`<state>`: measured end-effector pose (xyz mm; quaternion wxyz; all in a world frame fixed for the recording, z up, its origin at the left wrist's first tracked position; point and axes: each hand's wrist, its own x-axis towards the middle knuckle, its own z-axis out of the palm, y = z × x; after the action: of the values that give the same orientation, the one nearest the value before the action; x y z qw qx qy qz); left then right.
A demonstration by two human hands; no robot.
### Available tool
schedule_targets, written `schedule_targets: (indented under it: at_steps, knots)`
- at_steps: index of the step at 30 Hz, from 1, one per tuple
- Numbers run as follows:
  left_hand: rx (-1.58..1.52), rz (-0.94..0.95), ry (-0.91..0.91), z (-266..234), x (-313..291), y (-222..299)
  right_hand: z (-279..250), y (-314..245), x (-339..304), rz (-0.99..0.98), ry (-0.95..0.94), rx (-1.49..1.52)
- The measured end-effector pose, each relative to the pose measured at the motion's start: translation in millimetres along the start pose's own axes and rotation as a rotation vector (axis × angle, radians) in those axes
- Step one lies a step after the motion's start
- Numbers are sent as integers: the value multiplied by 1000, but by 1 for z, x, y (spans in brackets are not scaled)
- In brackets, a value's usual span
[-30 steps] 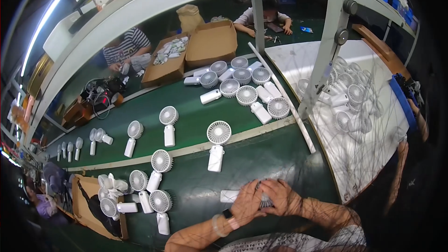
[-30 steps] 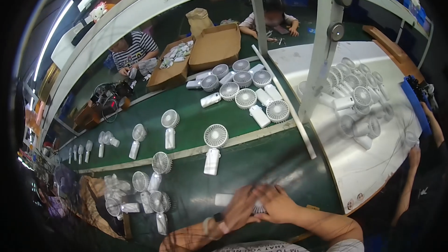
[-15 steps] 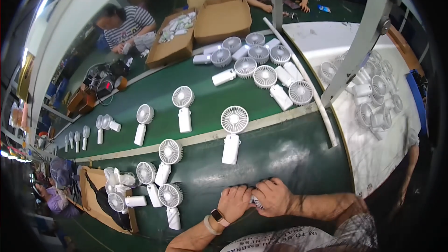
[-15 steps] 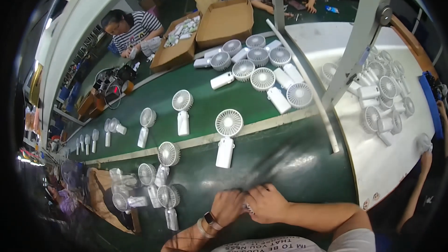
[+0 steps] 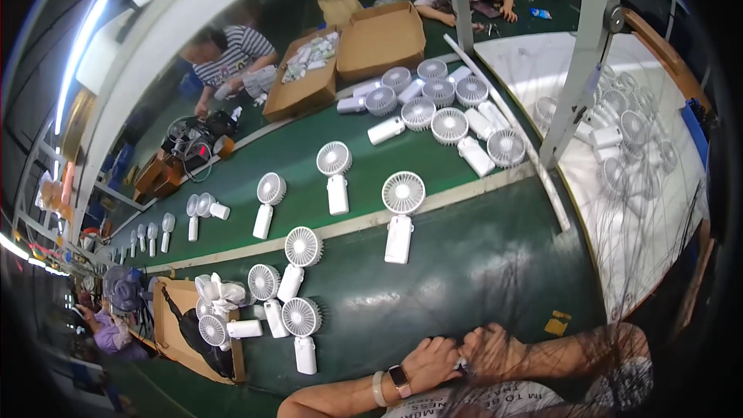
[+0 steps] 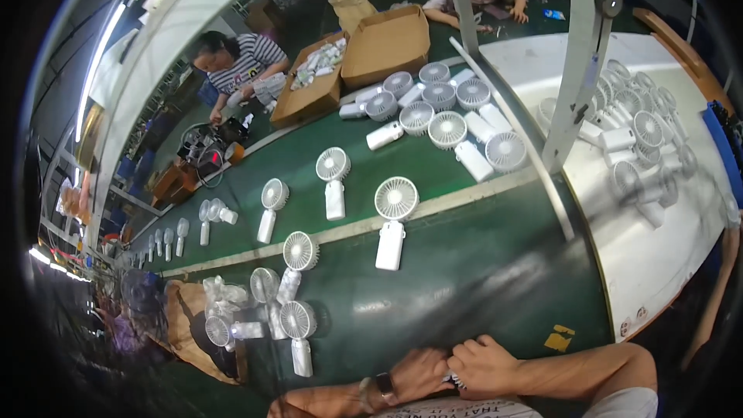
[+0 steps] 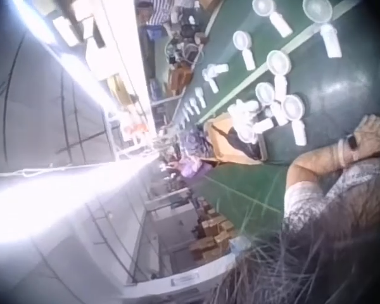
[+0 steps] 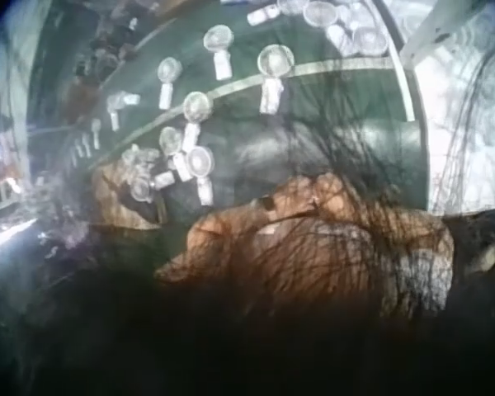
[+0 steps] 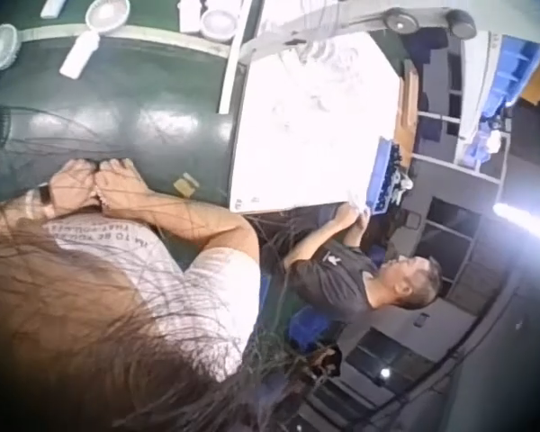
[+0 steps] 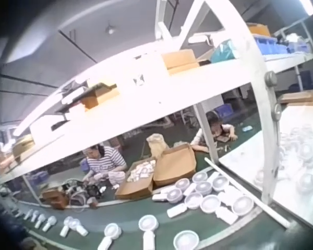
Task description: The person sorts and organizes handheld electric fans on an assembly line conveyor belt by hand.
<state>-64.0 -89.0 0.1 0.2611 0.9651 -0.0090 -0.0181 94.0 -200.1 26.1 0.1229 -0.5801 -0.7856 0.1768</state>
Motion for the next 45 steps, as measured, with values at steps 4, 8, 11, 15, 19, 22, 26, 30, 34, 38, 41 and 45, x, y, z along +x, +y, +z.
schedule_targets:
  at_steps: [4,8,11,15,19,22,26,30,34,38,41,45]
  knots:
    - [69,-47,-18,-2,-3,3,8,-9,-2,26,141,-38]
    - [-51,-28,-165,-11,6,-15,0,-11,1,88,158,-62]
    - [-142,-33,242,-52,13,-36,-10,9,-11,199,-21,319]
    - [319,-651,719,-82,61,-81,1,55,-76,807,573,1499]
    - [176,-836,455,-87,74,-134,-71,86,-84,492,1445,1999]
    - [-243,-543,610,-73,81,-163,-128,133,-114,422,1671,1665]
    - [-1753,-181,596,-84,72,-125,-170,228,-143,580,1695,1653]
    - [-2039,15,582,-88,67,-114,-191,297,-139,552,1874,1658]
    - [-2029,54,620,-84,87,-116,-149,368,-195,441,1878,1458]
    - [-1482,-286,711,-68,74,-129,-133,254,-58,481,1645,1122]
    - [-1280,-371,830,-60,86,-134,-74,227,-19,613,1417,1011]
    - [-1597,-298,829,-58,80,-146,-58,174,91,565,913,1180]
